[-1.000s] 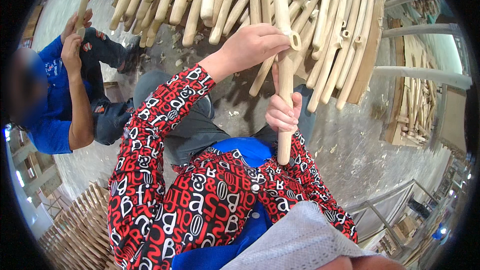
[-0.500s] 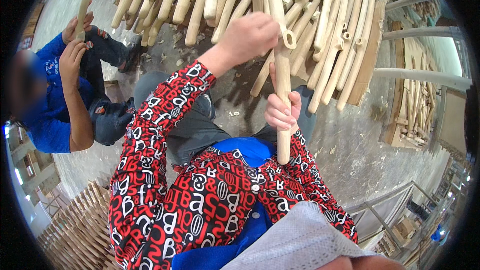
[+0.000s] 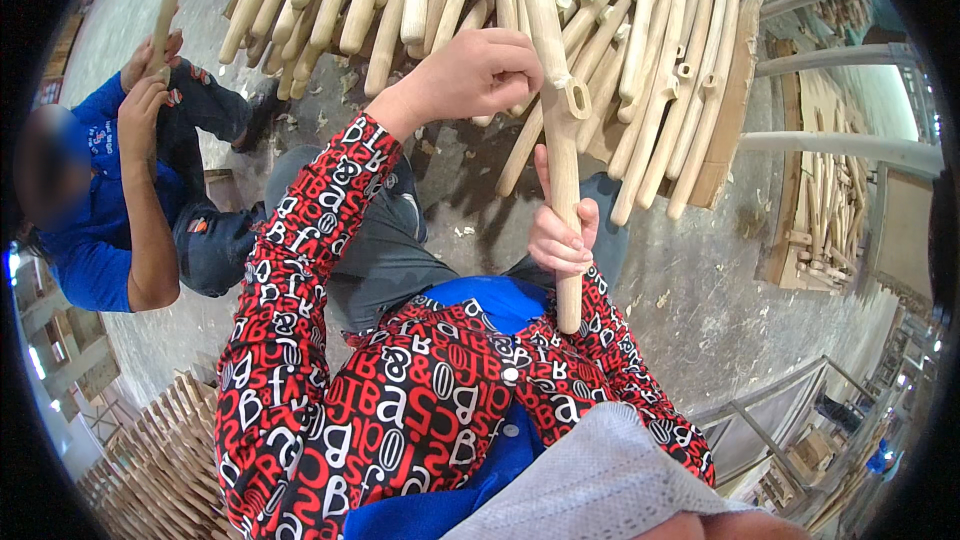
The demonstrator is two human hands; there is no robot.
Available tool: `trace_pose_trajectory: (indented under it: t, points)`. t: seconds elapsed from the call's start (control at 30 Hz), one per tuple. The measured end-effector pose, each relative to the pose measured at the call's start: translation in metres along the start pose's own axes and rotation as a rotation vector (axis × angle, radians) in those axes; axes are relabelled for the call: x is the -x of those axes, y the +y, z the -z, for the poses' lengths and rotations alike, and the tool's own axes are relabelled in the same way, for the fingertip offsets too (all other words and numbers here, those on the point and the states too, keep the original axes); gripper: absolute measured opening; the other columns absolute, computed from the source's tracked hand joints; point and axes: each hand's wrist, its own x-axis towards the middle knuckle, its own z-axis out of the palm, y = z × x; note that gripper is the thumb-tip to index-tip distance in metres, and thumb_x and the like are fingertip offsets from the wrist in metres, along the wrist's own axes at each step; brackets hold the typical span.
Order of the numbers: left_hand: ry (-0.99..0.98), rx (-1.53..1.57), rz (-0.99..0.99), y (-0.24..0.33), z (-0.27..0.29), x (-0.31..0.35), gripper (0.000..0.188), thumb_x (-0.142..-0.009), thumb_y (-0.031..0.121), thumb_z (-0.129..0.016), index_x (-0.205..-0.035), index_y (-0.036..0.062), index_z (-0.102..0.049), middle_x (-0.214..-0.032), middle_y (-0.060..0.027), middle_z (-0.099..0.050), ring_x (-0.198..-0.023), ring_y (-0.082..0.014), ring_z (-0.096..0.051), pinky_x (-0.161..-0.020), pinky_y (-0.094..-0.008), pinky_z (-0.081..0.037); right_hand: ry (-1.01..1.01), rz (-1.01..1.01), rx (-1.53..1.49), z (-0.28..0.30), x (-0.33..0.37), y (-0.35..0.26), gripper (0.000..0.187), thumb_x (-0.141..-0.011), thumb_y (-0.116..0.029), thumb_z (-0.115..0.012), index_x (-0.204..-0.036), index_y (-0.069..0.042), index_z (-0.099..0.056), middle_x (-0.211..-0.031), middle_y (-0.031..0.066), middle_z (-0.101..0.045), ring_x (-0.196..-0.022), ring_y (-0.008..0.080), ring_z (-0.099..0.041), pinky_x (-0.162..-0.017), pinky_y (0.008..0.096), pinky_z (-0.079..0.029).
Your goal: The person sits on the floor and smooths wooden handles by hand, picking them up one at a time from a pile, rubbing the surface, and placing them back. Another person works alongside doing the same.
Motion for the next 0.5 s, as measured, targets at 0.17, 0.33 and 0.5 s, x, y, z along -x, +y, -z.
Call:
trace_pose_trajectory:
  t: [0.17, 0.33, 0.5]
  points:
    - [0.127, -0.153, -0.186, 0.002, -0.011, 0.001, 0.017, -0.080, 0.009, -0.071, -0.096, 0.0053, -0.068, -0.086, -0.0079, -0.064, -0.077, -0.0236, -0.063, -0.068, -0.0327, -0.052, 0.023, -0.003, 0.009, 0.000, 0.002, 0.003, 0.077, -0.091, -0.012, -0.045, -0.151, -0.035, -0.001, -0.067, 0.0123, -0.050, -0.042, 0.0143, -0.052, -0.038, 0.0264, -0.049]
    - [0.079, -0.222, -0.239, -0.002, -0.012, 0.004, 0.019, -0.077, 0.008, -0.072, -0.095, 0.0035, -0.067, -0.088, -0.0085, -0.064, -0.079, -0.0253, -0.063, -0.069, -0.0338, -0.053, 0.070, 0.008, 0.015, -0.002, 0.001, 0.003, 0.077, -0.092, -0.013, -0.044, -0.151, -0.036, -0.001, -0.068, 0.0131, -0.050, -0.043, 0.0149, -0.051, -0.039, 0.0285, -0.049]
    - [0.099, -0.286, -0.332, -0.001, -0.017, 0.001, 0.022, -0.074, 0.006, -0.072, -0.095, 0.0018, -0.065, -0.085, -0.0079, -0.063, -0.079, -0.0252, -0.063, -0.068, -0.0342, -0.053, 0.099, 0.002, 0.088, -0.007, 0.005, 0.003, 0.076, -0.092, -0.014, -0.044, -0.151, -0.036, -0.001, -0.066, 0.0114, -0.049, -0.041, 0.0139, -0.050, -0.038, 0.0262, -0.048]
